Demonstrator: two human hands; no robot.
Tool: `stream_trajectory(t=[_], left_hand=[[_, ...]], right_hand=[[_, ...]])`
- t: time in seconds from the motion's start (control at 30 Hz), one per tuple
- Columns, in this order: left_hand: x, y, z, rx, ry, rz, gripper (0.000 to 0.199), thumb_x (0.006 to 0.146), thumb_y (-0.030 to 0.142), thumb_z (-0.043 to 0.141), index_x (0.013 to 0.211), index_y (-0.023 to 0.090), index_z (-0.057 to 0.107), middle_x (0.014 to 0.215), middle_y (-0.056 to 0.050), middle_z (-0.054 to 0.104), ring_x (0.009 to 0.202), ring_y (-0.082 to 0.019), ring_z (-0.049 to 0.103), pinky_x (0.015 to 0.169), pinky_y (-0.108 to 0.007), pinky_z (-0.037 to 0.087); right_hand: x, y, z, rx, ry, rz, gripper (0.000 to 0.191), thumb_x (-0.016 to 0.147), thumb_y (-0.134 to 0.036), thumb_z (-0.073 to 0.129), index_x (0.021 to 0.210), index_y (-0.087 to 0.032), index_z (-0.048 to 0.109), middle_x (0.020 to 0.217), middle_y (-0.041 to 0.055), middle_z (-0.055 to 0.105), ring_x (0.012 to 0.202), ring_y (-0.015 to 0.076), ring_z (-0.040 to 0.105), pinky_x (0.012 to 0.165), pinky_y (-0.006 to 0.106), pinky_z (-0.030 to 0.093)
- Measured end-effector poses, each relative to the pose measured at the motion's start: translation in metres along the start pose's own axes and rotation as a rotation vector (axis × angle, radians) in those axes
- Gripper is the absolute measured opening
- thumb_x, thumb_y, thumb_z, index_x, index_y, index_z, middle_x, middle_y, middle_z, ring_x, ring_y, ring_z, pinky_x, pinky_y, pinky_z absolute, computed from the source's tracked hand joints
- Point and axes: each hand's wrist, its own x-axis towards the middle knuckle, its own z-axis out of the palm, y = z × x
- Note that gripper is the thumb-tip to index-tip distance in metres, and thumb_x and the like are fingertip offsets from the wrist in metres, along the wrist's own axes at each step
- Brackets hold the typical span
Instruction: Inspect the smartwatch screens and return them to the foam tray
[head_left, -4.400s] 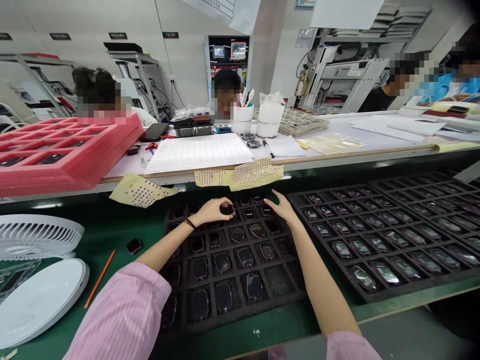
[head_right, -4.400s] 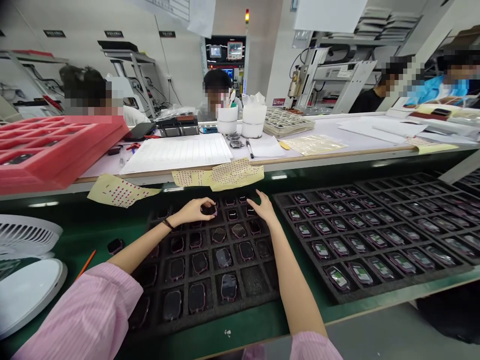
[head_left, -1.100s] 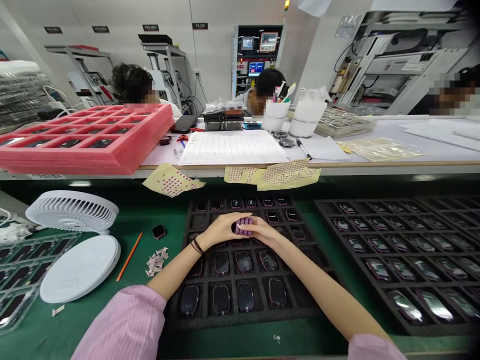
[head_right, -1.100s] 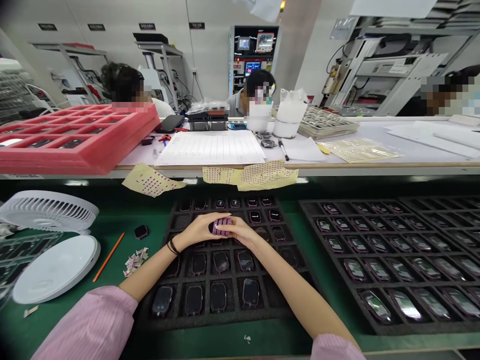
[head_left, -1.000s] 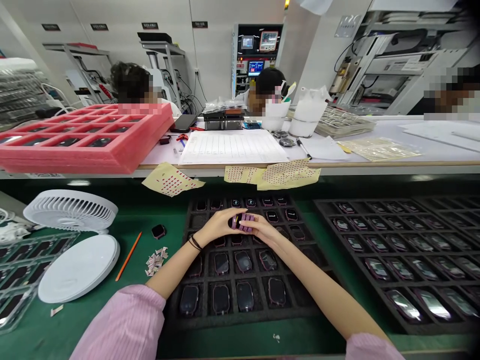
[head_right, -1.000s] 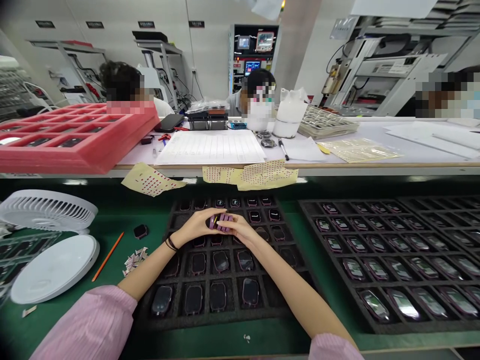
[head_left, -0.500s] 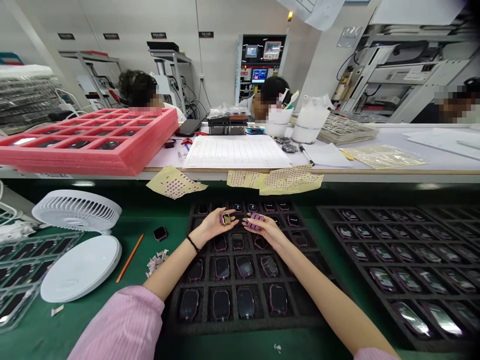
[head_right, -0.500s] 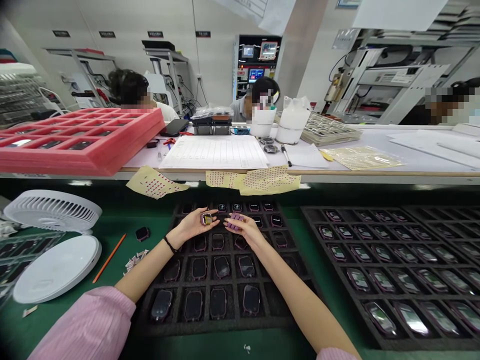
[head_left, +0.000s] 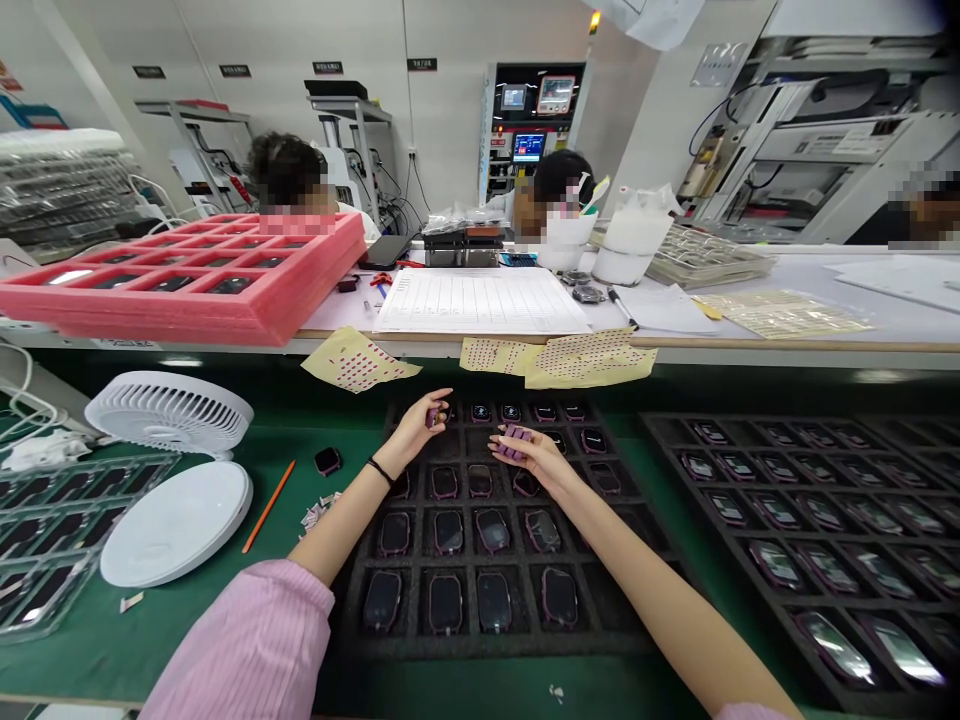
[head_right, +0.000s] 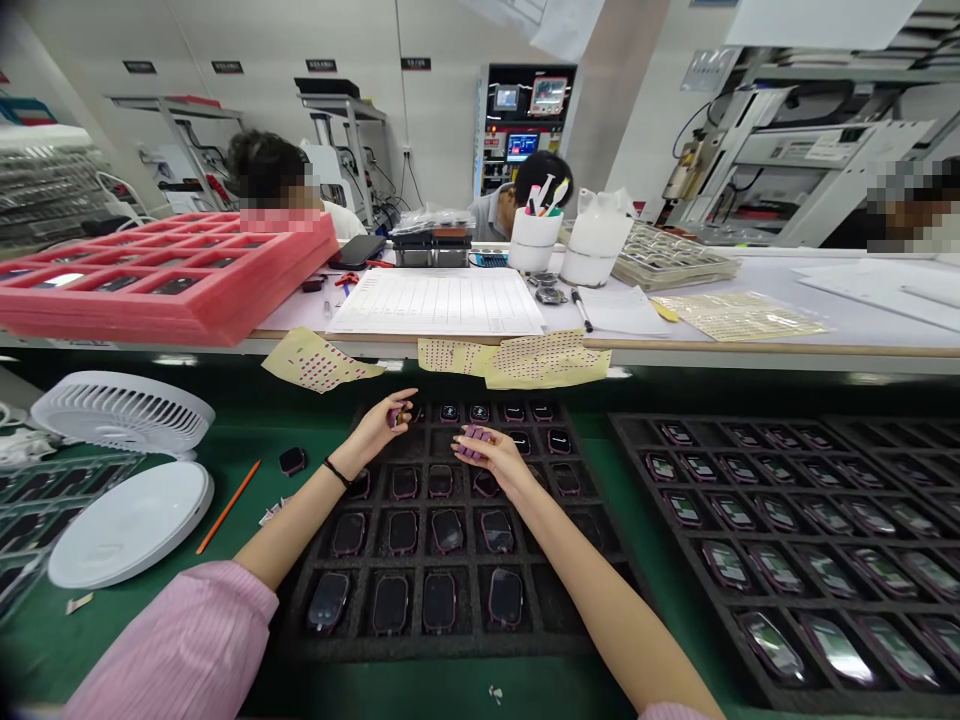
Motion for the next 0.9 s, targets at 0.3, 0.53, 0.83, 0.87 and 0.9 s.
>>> stream_trajectory(t=[0.3,0.53,0.83,0.87,0.9], left_hand=[[0.009,-0.004,-0.022,0.792,-0.118,0.385,0.026,0.082,0.014,0.05,0.094,0.022,0.071,0.103,-0.007,0.048,0.103,-0.025,0.042,0.104,-0.045,0.031],[0.018,-0.01,-0.019,1.104,-0.117,0.483,0.027,0.088,0.015,0.044,0.092,0.02,0.07,0.106,-0.01,0.046,0.102,-0.026,0.041,0.098,-0.045,0.038],[0.016,-0.011,-0.017,1.237,-0.065,0.494,0.027,0.088,0.014,0.044,0.092,0.02,0.07,0.107,-0.012,0.048,0.101,-0.027,0.041,0.094,-0.044,0.039],[0.015,-0.011,-0.016,1.249,-0.057,0.488,0.027,0.088,0.015,0.044,0.092,0.02,0.07,0.108,-0.012,0.048,0.101,-0.028,0.041,0.094,-0.044,0.039],[0.015,-0.011,-0.015,1.26,-0.048,0.482,0.027,0.088,0.015,0.043,0.093,0.02,0.07,0.108,-0.013,0.047,0.101,-0.028,0.041,0.093,-0.045,0.039]], right_hand=[[0.0,0.0,0.001,-0.007,-0.014,-0.005,0.042,0.05,-0.022,0.089,0.087,-0.014,0.07,0.081,0.0069,0.074,0.081,0.025,0.072,0.089,0.044,0.055],[0.002,0.002,-0.003,-0.015,-0.029,-0.005,0.04,0.057,-0.022,0.087,0.092,-0.015,0.07,0.089,0.0092,0.074,0.087,0.0264,0.072,0.09,0.045,0.054],[-0.004,-0.002,0.002,-0.018,-0.017,-0.007,0.039,0.054,-0.023,0.088,0.087,-0.014,0.07,0.088,0.0089,0.074,0.084,0.0249,0.072,0.09,0.044,0.054],[-0.004,-0.003,0.002,-0.018,-0.013,-0.007,0.039,0.053,-0.023,0.088,0.086,-0.014,0.07,0.088,0.0088,0.074,0.083,0.0246,0.072,0.09,0.044,0.054],[-0.005,-0.003,0.003,-0.018,-0.01,-0.008,0.038,0.053,-0.024,0.088,0.085,-0.014,0.07,0.088,0.0085,0.074,0.083,0.0244,0.072,0.09,0.044,0.054]])
